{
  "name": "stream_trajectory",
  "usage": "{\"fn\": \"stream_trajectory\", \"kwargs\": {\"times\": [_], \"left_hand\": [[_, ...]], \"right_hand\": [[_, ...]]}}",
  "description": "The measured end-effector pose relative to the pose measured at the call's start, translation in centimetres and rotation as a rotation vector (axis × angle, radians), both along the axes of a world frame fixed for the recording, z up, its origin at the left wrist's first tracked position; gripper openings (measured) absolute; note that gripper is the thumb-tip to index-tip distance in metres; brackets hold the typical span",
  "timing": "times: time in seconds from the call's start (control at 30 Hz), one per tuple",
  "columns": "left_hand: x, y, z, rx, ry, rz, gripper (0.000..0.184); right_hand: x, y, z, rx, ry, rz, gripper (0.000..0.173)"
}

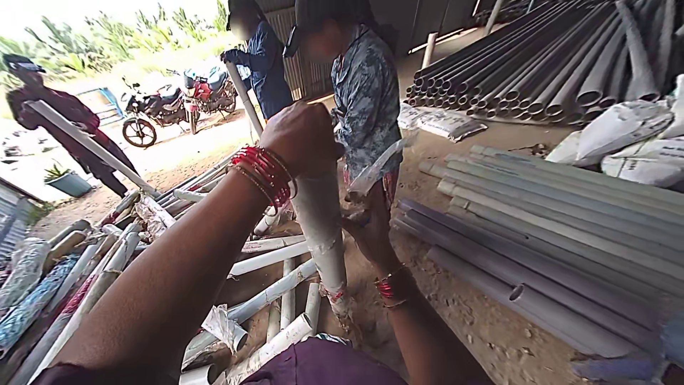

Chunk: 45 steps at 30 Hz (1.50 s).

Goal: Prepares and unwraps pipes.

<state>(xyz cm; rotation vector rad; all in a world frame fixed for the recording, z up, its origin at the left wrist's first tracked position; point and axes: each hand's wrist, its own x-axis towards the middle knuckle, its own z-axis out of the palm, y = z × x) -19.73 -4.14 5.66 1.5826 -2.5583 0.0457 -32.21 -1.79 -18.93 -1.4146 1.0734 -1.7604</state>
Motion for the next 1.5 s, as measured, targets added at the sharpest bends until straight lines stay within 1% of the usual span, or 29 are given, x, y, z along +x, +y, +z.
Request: {"fn": "stream_trajectory", "kwargs": {"times": [0.03, 0.1, 0.17, 0.2, 0.27, 0.3, 0.37, 0.47, 0.6, 0.67, 0.8, 0.9, 1.0, 1.13, 1.2, 1.27, 1.3, 1.33, 1.37, 1.4, 1.43, 1.47, 1.5], "left_hand": [[0.1, 0.0, -0.1, -0.016, -0.004, -0.001, 0.046], [-0.1, 0.1, -0.2, -0.047, -0.018, 0.006, 0.052], [-0.3, -0.1, -0.3, -0.102, -0.027, 0.058, 0.051], [-0.3, -0.3, -0.3, -0.119, -0.024, 0.088, 0.05], [-0.1, -0.8, -0.3, -0.134, -0.008, 0.136, 0.048], [0.0, -1.1, -0.2, -0.132, 0.004, 0.151, 0.047], [0.6, -1.6, -0.1, -0.118, 0.025, 0.165, 0.045], [1.7, -2.4, 0.0, -0.096, 0.057, 0.159, 0.044], [2.6, -2.8, -0.1, -0.092, 0.061, 0.145, 0.044], [2.9, -2.7, 0.0, -0.089, 0.059, 0.133, 0.044], [2.9, -2.1, 0.0, -0.092, 0.057, 0.099, 0.043], [2.6, -2.0, -0.1, -0.109, 0.063, 0.07, 0.042], [2.1, -1.7, -0.1, -0.102, 0.057, 0.075, 0.042], [1.8, -1.7, 0.0, -0.092, 0.058, 0.07, 0.041], [1.7, -1.9, 0.1, -0.085, 0.056, 0.104, 0.041], [2.2, -2.8, 0.0, -0.093, 0.065, 0.156, 0.041], [2.7, -3.4, -0.1, -0.091, 0.071, 0.199, 0.041], [3.5, -4.1, -0.1, -0.093, 0.074, 0.234, 0.042], [4.5, -4.7, -0.3, -0.094, 0.077, 0.256, 0.043], [5.7, -5.2, -0.5, -0.097, 0.081, 0.27, 0.046], [6.8, -5.4, -0.6, -0.103, 0.077, 0.285, 0.049], [7.8, -5.5, -0.7, -0.107, 0.072, 0.3, 0.052], [8.7, -5.6, -0.7, -0.101, 0.076, 0.324, 0.053]], "right_hand": [[0.5, -0.5, 0.1, -0.007, -0.016, -0.029, 0.043], [1.5, -0.8, 0.4, -0.015, -0.152, -0.076, 0.024], [2.5, -1.1, 0.7, -0.019, -0.336, -0.066, 0.015], [2.7, -1.3, 0.6, -0.001, -0.361, -0.03, 0.011], [2.6, -1.6, 1.0, 0.082, -0.268, 0.022, 0.005], [2.3, -1.8, 1.2, 0.118, -0.201, 0.047, 0.005], [2.0, -2.0, 1.5, 0.141, -0.086, 0.095, 0.012], [2.2, -2.4, 1.7, 0.15, -0.007, 0.097, 0.019], [3.0, -1.8, 1.9, 0.064, 0.086, 0.069, 0.01], [3.2, -1.5, 1.7, 0.039, 0.093, 0.071, 0.013], [3.0, -0.2, 0.8, 0.03, 0.047, 0.086, 0.011], [2.4, 0.4, 0.5, -0.079, 0.126, 0.045, 0.006], [2.2, 0.9, 0.7, -0.086, 0.166, 0.011, 0.007], [2.5, 1.6, 0.1, -0.092, 0.143, -0.011, 0.008], [3.2, 1.8, -0.6, -0.028, 0.02, -0.051, 0.008], [3.1, 1.9, -1.7, 0.059, -0.213, -0.08, 0.01], [2.6, 2.0, -2.4, 0.11, -0.289, -0.117, 0.011], [1.5, 2.0, -3.3, 0.179, -0.283, -0.143, 0.011], [0.1, 2.1, -4.5, 0.279, -0.184, -0.16, 0.008], [-1.4, 2.1, -6.0, 0.404, 0.019, -0.16, 0.006], [-2.5, 2.2, -7.4, 0.53, 0.248, -0.13, 0.018], [-3.1, 2.5, -8.6, 0.639, 0.422, -0.086, 0.029], [-3.3, 2.6, -9.8, 0.724, 0.546, -0.048, 0.039]]}}
